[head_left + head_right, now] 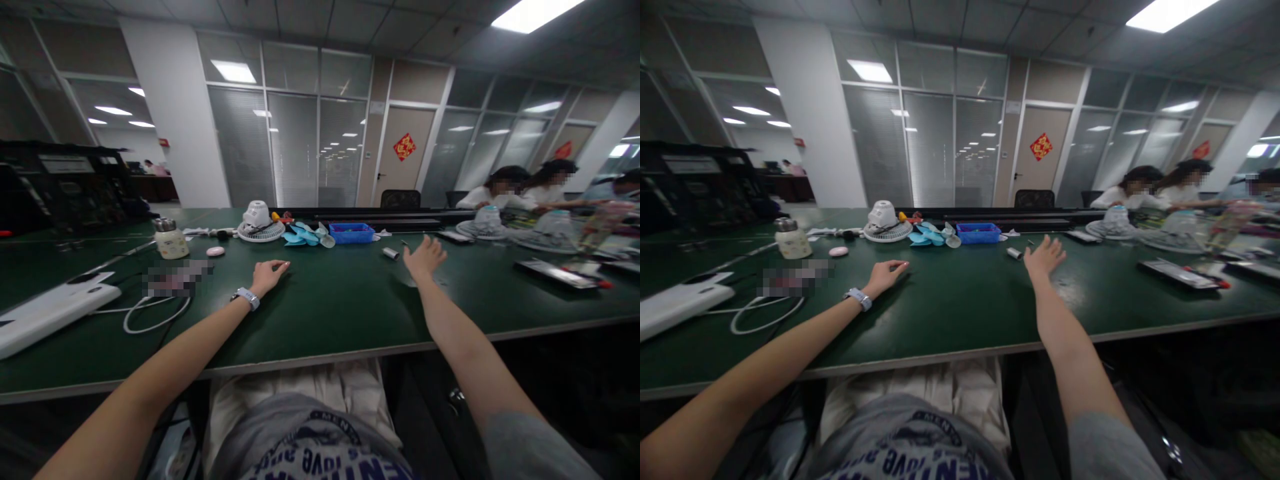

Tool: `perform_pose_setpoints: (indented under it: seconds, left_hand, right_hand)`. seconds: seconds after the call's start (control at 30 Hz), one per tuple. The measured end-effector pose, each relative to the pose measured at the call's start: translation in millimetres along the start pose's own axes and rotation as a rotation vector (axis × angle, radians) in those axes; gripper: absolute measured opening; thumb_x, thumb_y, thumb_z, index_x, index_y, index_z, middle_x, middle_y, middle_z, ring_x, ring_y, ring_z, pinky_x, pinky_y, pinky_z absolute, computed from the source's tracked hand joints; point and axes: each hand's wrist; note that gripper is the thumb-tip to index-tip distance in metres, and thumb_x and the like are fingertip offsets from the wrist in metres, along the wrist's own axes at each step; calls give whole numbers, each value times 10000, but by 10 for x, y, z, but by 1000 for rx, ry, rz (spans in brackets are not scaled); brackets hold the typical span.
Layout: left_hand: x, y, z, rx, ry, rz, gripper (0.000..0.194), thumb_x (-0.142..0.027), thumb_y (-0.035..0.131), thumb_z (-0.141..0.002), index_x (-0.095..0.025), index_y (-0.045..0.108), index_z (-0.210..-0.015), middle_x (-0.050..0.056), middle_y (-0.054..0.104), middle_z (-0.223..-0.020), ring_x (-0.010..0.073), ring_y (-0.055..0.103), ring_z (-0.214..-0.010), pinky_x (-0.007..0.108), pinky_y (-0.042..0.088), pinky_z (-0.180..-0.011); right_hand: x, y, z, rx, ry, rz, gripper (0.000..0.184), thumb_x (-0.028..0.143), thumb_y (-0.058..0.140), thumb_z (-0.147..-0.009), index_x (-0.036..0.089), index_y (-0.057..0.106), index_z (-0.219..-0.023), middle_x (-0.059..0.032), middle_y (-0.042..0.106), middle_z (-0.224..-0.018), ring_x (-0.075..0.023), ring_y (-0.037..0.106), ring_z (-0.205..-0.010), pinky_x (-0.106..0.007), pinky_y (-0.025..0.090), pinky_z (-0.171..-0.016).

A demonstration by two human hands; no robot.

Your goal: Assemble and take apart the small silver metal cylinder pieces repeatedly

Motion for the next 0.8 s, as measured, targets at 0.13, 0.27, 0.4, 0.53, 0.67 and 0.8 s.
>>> perform_pose_setpoints:
  seconds: [0.13, 0.27, 0.4, 0.53, 0.67, 0.8]
  left_hand:
    - [-2, 2, 2, -29, 5, -7, 458, -561, 515, -851, -246, 735, -1101, 90, 714, -1126, 285, 587, -1092, 348, 429, -918]
    - [-6, -5, 21, -35, 1, -15, 452, -558, 500, -860, -249, 743, -1085, 85, 723, -1102, 286, 582, -1088, 344, 430, -905]
    - [-11, 2, 24, -17, 1, -20, 445, -545, 472, -876, -253, 752, -1063, 83, 736, -1053, 285, 588, -1047, 339, 435, -864]
    - [-20, 1, 39, -13, 22, -32, 443, -528, 447, -890, -251, 762, -1035, 73, 745, -1006, 276, 593, -994, 331, 433, -835]
    - [-32, -15, 59, -5, 30, -24, 464, -534, 431, -892, -241, 762, -1033, 62, 750, -904, 263, 595, -947, 317, 428, -811]
    - [-33, -12, 56, 2, 23, -18, 464, -541, 431, -890, -244, 766, -1011, 53, 745, -858, 255, 601, -915, 313, 430, -793]
  right_hand:
    - [412, 112, -27, 183, -501, 151, 466, 329, 515, -902, 143, 486, -1328, -193, 490, -1371, -311, 379, -1290, -463, 238, -1046]
    - [622, 337, -49, 455, -447, 296, 379, 263, 450, -937, 154, 566, -1282, -186, 577, -1255, -295, 487, -1179, -419, 308, -982]
    - [564, 472, -88, 476, -370, 292, 403, 132, 307, -953, 129, 618, -1210, -200, 569, -1244, -280, 507, -1170, -381, 342, -945]
    - [455, 504, -106, 464, -314, 284, 396, 120, 287, -953, 90, 593, -1203, -229, 585, -1153, -287, 547, -1125, -377, 375, -922]
    - [367, 514, -103, 316, -60, 79, 392, 181, 286, -973, 95, 437, -1324, -243, 506, -1208, -263, 601, -1040, -338, 433, -861]
    - [289, 495, -106, 292, 87, -95, 395, 235, 337, -973, 126, 362, -1351, -219, 431, -1267, -240, 626, -973, -329, 460, -845]
Point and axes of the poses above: each hand's wrist, its own z-axis away from the middle knuckle, its own y-axis out of the palm, x = y × z
